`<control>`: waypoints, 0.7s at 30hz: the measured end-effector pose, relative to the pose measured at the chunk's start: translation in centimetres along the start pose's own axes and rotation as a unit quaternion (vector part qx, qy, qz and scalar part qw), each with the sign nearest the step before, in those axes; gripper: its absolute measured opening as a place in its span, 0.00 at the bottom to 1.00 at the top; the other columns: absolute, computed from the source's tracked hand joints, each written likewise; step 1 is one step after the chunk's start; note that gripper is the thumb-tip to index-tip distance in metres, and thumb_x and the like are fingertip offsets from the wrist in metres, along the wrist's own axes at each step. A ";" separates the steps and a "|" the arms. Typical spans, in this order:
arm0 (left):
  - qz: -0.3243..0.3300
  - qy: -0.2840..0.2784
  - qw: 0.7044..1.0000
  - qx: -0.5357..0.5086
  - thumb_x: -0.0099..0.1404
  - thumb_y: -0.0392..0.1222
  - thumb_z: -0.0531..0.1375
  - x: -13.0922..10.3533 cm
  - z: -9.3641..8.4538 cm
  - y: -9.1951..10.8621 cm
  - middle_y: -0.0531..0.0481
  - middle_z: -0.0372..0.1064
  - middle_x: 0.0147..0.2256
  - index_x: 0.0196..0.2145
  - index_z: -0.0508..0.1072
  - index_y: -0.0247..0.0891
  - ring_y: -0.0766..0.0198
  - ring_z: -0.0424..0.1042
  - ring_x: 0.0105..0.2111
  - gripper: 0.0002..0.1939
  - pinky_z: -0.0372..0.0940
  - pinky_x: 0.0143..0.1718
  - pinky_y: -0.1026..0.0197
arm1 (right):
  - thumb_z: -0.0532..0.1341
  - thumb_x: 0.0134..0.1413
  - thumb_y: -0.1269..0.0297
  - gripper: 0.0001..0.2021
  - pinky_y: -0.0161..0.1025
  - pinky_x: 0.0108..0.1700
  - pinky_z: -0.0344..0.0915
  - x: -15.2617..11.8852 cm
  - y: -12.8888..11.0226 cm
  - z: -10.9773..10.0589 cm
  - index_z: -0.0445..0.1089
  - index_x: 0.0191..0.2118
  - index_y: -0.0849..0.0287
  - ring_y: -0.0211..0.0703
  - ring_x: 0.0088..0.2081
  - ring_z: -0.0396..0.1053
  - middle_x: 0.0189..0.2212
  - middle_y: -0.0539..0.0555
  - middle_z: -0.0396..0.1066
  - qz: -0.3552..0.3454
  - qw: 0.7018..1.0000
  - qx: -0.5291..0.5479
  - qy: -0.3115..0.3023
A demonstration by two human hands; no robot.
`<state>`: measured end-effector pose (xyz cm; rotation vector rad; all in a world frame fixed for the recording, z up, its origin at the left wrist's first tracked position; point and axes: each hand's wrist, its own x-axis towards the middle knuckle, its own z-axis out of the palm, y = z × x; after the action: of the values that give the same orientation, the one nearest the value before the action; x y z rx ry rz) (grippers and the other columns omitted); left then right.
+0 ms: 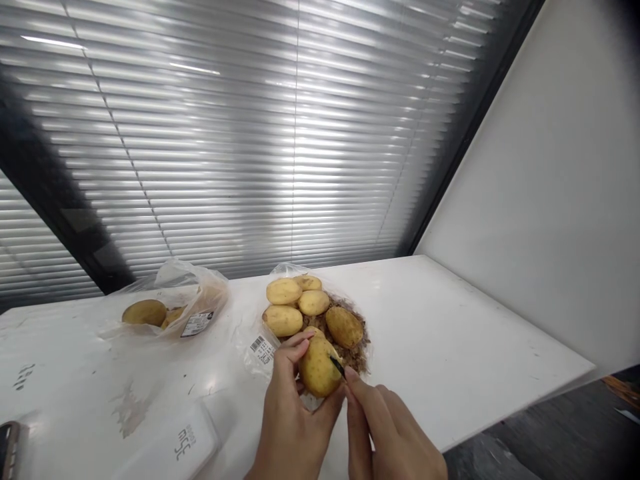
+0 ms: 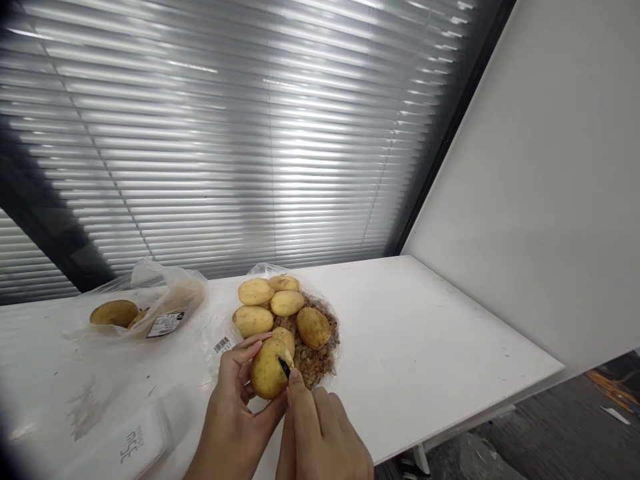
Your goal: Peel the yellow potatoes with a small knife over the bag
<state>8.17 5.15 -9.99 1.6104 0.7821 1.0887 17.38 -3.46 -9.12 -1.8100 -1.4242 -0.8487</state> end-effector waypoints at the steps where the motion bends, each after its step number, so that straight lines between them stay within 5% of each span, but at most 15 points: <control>1: 0.002 0.001 1.000 0.007 0.64 0.45 0.65 0.0 0.0 0.0 0.42 0.63 0.58 0.52 0.62 0.46 0.51 0.67 0.58 0.22 0.71 0.51 0.46 | 0.51 0.70 0.68 0.13 0.32 0.21 0.61 0.0 0.1 0.1 0.71 0.47 0.64 0.36 0.21 0.72 0.22 0.49 0.71 -0.005 1.000 -0.003 -0.005; 5: 0.045 0.004 0.999 0.029 0.63 0.44 0.65 -0.2 0.1 -0.1 0.40 0.64 0.57 0.50 0.63 0.45 0.47 0.67 0.59 0.20 0.70 0.50 0.42 | 0.50 0.70 0.67 0.13 0.32 0.24 0.65 0.1 0.3 0.3 0.71 0.48 0.64 0.38 0.23 0.74 0.24 0.51 0.73 -0.007 1.000 -0.005 -0.021; 14: 0.034 0.031 0.999 0.024 0.63 0.43 0.65 0.0 0.1 0.4 0.45 0.64 0.57 0.49 0.62 0.47 0.52 0.68 0.57 0.20 0.71 0.50 0.47 | 0.52 0.69 0.67 0.11 0.29 0.29 0.70 1.0 0.8 -0.3 0.71 0.46 0.60 0.37 0.29 0.78 0.31 0.52 0.78 0.043 0.996 0.069 -0.046; 21: 0.013 0.016 1.000 0.015 0.64 0.42 0.64 0.2 0.1 0.2 0.43 0.62 0.58 0.51 0.61 0.46 0.52 0.67 0.57 0.21 0.71 0.49 0.48 | 0.53 0.68 0.67 0.11 0.29 0.24 0.66 0.8 -0.2 -1.1 0.73 0.44 0.59 0.35 0.22 0.74 0.25 0.49 0.75 0.051 0.996 0.065 -0.036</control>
<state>8.32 5.23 -9.71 1.6362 0.8031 1.1282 17.25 -3.87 -7.84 -1.8129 -1.3850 -0.6301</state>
